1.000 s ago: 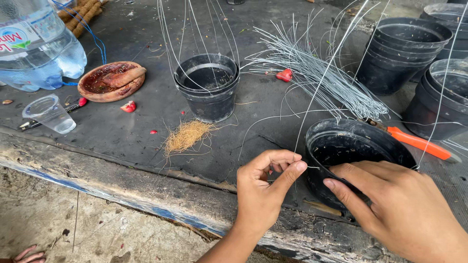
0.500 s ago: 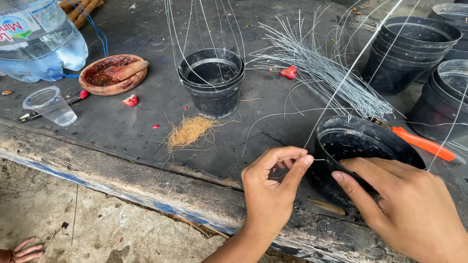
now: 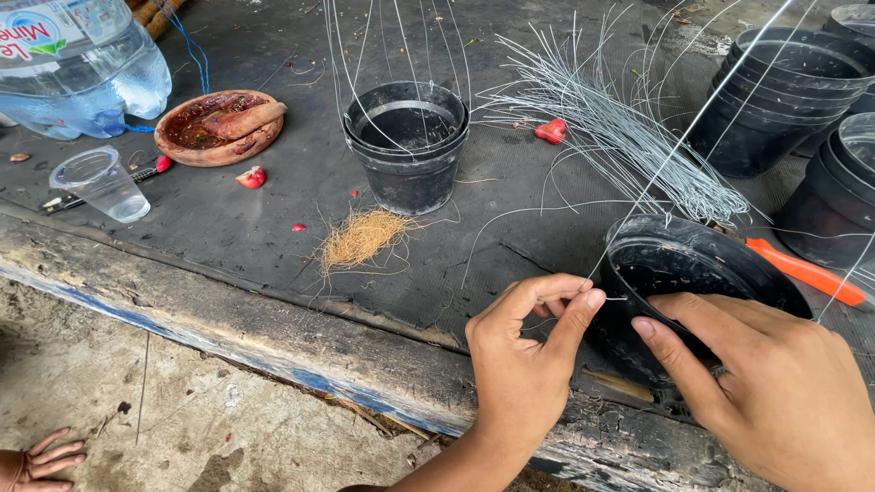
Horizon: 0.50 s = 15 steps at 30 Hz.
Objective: The person is assembling a hanging basket by inserting metal wires into a black plastic pot and bending them to secure them. They then pick up a separate wire loop and begin to manipulate it.
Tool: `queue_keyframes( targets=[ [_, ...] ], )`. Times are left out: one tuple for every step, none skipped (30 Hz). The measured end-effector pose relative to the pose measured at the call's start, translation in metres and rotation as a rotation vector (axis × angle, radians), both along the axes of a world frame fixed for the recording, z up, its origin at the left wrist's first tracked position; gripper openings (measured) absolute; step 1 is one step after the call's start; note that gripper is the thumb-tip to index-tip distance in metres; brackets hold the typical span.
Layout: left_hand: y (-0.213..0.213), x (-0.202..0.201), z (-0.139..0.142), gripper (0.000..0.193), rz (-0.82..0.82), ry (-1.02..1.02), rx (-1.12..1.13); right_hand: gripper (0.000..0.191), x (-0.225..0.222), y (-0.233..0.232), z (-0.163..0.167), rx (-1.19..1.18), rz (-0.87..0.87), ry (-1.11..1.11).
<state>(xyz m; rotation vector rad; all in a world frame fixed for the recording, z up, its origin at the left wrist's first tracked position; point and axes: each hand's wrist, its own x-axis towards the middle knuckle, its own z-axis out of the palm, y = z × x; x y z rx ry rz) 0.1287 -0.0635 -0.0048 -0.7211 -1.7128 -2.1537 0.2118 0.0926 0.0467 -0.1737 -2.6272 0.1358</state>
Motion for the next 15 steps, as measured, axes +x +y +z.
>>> queue_keyframes(
  targets=[
    [0.0002,0.0005,0.0008,0.016,-0.005,-0.012,0.012,0.031,-0.0005,-0.0003,0.0005,-0.012,-0.013,-0.016],
    [0.0003,0.0005,0.0016,0.016,-0.008,-0.016,0.024,0.029,-0.0013,-0.0006,0.0008,0.013,0.024,0.018],
    [0.0006,0.0003,0.0024,0.015,-0.011,-0.017,0.037,0.028,-0.0019,-0.001,0.0011,0.039,0.062,0.054],
    [0.0007,0.0,0.003,0.015,-0.009,-0.01,0.044,0.026,-0.0026,-0.0014,0.0015,0.066,0.1,0.087],
    [0.0008,0.0002,0.0034,0.015,-0.008,-0.007,0.048,0.028,-0.0029,-0.0017,0.0017,0.052,0.051,0.051],
    [0.0007,0.0006,0.0036,0.016,-0.01,-0.011,0.05,0.03,-0.0029,-0.002,0.0017,0.035,-0.001,0.011],
    [0.0006,0.001,0.0036,0.015,-0.008,-0.013,0.046,0.031,-0.0028,-0.0023,0.0015,0.024,-0.032,-0.011],
    [0.0005,0.0012,0.0035,0.015,-0.005,-0.012,0.043,0.031,-0.0023,-0.0027,0.0011,0.014,-0.063,-0.034],
    [0.0004,0.0014,0.0034,0.015,0.0,-0.009,0.041,0.031,-0.0023,-0.0027,0.0009,0.014,-0.069,-0.036],
    [0.0003,0.0017,0.0032,0.015,0.011,-0.005,0.038,0.031,-0.0022,-0.0027,0.0004,0.019,-0.061,-0.028],
    [0.0003,0.0021,0.003,0.015,0.021,-0.002,0.034,0.031,-0.0023,-0.0027,0.0001,0.025,-0.052,-0.02],
    [0.0003,0.0026,0.0029,0.015,0.028,0.0,0.028,0.03,-0.0021,-0.0025,-0.0001,0.032,-0.033,-0.002],
    [0.0004,0.0032,0.0028,0.014,0.047,0.011,0.019,0.03,-0.002,-0.0024,-0.0003,0.039,-0.015,0.016],
    [0.0006,0.004,0.003,0.014,0.066,0.025,0.012,0.03,-0.0019,-0.0022,-0.0003,0.032,-0.014,0.019],
    [0.0008,0.0045,0.0032,0.014,0.084,0.039,0.004,0.031,-0.002,-0.0021,-0.0003,0.026,-0.014,0.022]
  ],
)
